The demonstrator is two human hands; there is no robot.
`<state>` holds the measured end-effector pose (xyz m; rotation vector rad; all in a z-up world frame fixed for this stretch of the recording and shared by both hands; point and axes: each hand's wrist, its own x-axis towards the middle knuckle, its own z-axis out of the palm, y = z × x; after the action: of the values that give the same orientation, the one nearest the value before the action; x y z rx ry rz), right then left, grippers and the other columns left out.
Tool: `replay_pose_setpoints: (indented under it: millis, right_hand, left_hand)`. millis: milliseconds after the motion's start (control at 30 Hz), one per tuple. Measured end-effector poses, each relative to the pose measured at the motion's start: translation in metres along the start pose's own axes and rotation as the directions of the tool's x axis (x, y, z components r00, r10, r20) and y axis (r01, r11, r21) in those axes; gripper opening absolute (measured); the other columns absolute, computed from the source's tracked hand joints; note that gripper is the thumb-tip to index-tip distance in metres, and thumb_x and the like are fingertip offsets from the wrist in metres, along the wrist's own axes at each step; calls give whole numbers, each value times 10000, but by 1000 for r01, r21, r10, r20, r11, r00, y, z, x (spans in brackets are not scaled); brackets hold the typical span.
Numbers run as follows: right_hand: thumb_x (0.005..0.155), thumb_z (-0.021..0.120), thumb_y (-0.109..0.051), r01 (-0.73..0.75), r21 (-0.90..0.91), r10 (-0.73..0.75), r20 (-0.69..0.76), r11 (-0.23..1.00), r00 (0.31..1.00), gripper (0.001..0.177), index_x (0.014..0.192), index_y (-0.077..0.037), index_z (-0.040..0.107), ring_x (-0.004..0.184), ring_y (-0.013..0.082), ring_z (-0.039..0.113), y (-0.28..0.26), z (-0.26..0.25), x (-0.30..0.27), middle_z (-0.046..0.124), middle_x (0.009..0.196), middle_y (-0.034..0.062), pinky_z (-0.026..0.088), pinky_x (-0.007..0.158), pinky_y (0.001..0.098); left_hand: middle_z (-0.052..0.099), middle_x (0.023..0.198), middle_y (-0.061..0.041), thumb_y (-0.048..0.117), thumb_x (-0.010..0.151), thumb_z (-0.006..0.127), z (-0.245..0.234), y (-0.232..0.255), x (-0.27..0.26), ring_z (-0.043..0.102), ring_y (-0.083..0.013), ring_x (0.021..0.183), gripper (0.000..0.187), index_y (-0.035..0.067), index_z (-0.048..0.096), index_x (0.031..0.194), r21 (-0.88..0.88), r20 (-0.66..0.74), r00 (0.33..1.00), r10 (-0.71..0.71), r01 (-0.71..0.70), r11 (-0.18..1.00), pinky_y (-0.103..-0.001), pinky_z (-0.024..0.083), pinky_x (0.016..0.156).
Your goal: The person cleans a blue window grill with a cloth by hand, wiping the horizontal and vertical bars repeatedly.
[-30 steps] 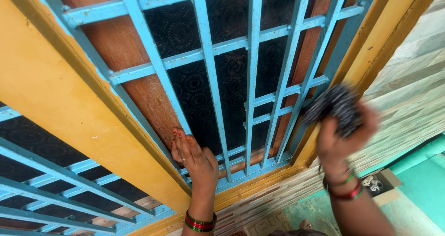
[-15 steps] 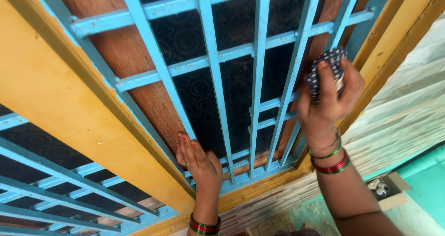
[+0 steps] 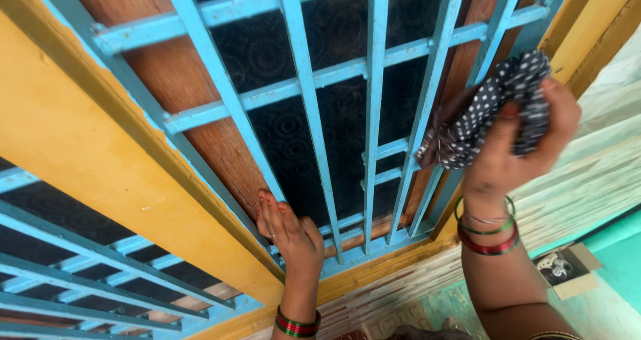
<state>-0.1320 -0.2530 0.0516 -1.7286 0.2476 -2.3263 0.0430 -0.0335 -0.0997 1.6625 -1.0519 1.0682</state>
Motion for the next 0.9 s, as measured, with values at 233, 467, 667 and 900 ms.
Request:
replay_pose_setpoints:
  millis: [233,467,667,900]
  right_hand:
    - [1103,563,-173,186,-307,-145,151,933,978,400,1491,-80,535,1348,392,490,-23,23,-3,451,1450,208,415,1203,494]
    - [1008,744,-291,420,-435,-223,434,797,873,696,1574,-79,399,1383,462,404,-20,-8,-19,314,1562,264,354,1155,555]
    - [1070,695,-144,419,-412,-270,373,809,888,565,1564,-112,423,1370,382,501,11,-22,-10,485,1503,156,438,1148,530]
    - [1039,610,-263,431,-689,-692,-141,582,709,373,1389,-164,528,1251,377,492,32,-17,36,501,1414,98,548,994,482]
  left_hand:
    - [247,1657,-219,-123,903,512,-2,0,5,292,-447,1536,833,75,162,1633,47,1,1000,11,-11,999,-595,254,1215]
    - [272,1656,-202,-134,917,504,0,0,5,318,-424,1534,811,74,193,1637,43,-43,998,35,-33,999,-586,280,1218]
    - [274,1650,-215,-126,939,498,-1,0,12,328,-451,1520,770,56,210,1631,22,-48,998,51,-50,999,-590,290,1226]
    - [278,1663,-193,-135,958,507,1,-2,10,344,-439,1520,769,78,218,1639,21,-59,996,64,-63,998,-606,289,1230]
